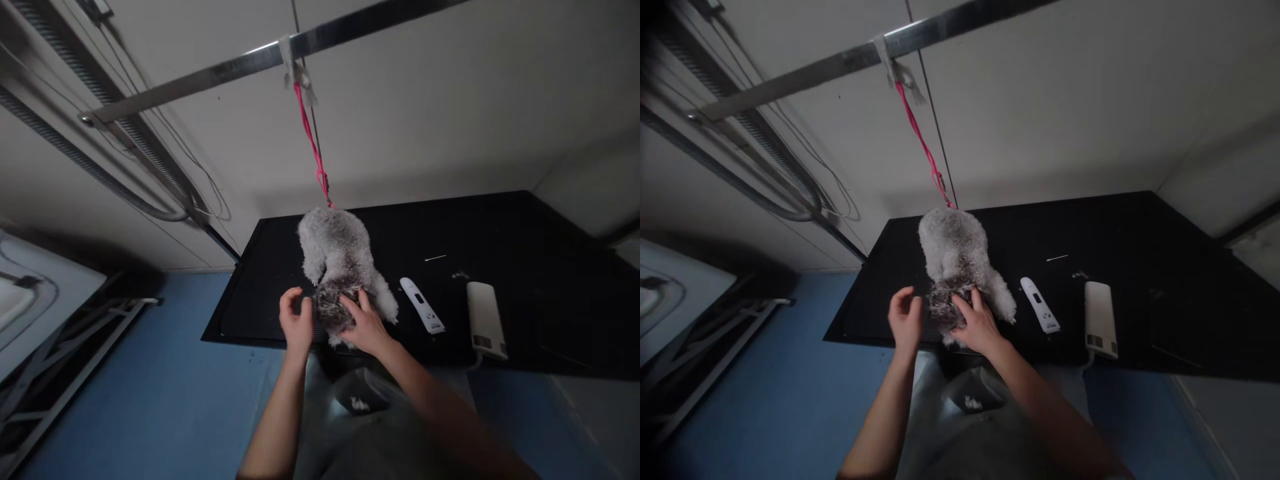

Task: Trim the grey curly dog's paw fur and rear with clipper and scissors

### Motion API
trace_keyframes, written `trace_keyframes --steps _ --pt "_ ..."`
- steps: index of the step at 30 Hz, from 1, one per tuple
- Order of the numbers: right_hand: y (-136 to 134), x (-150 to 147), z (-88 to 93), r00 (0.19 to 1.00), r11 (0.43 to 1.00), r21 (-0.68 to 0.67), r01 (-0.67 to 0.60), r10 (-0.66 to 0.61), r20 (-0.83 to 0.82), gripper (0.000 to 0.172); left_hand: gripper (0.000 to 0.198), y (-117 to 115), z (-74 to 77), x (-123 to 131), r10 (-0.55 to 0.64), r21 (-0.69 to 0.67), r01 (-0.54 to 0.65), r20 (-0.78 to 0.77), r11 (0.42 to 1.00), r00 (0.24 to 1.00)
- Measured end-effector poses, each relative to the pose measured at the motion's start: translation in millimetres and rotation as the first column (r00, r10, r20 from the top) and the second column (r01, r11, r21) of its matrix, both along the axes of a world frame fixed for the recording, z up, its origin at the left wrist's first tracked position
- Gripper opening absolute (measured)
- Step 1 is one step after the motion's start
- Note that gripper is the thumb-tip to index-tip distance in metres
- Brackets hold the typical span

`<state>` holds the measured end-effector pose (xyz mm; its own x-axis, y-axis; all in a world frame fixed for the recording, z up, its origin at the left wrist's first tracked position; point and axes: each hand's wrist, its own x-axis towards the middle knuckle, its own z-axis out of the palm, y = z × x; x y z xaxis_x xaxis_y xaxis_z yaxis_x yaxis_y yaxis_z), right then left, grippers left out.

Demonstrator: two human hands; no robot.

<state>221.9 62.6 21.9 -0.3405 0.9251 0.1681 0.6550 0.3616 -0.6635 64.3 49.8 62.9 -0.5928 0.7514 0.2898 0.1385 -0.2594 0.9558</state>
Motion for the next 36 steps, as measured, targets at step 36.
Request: trace_keyframes --steps 36 --pt "10.9 -3.2 13.6 0.402 0.774 -0.607 -0.179 -0.506 -0.763 0.038 0.026 0.2 -47.8 33.3 -0.12 -0.042 0.124 -0.677 0.991 0.727"
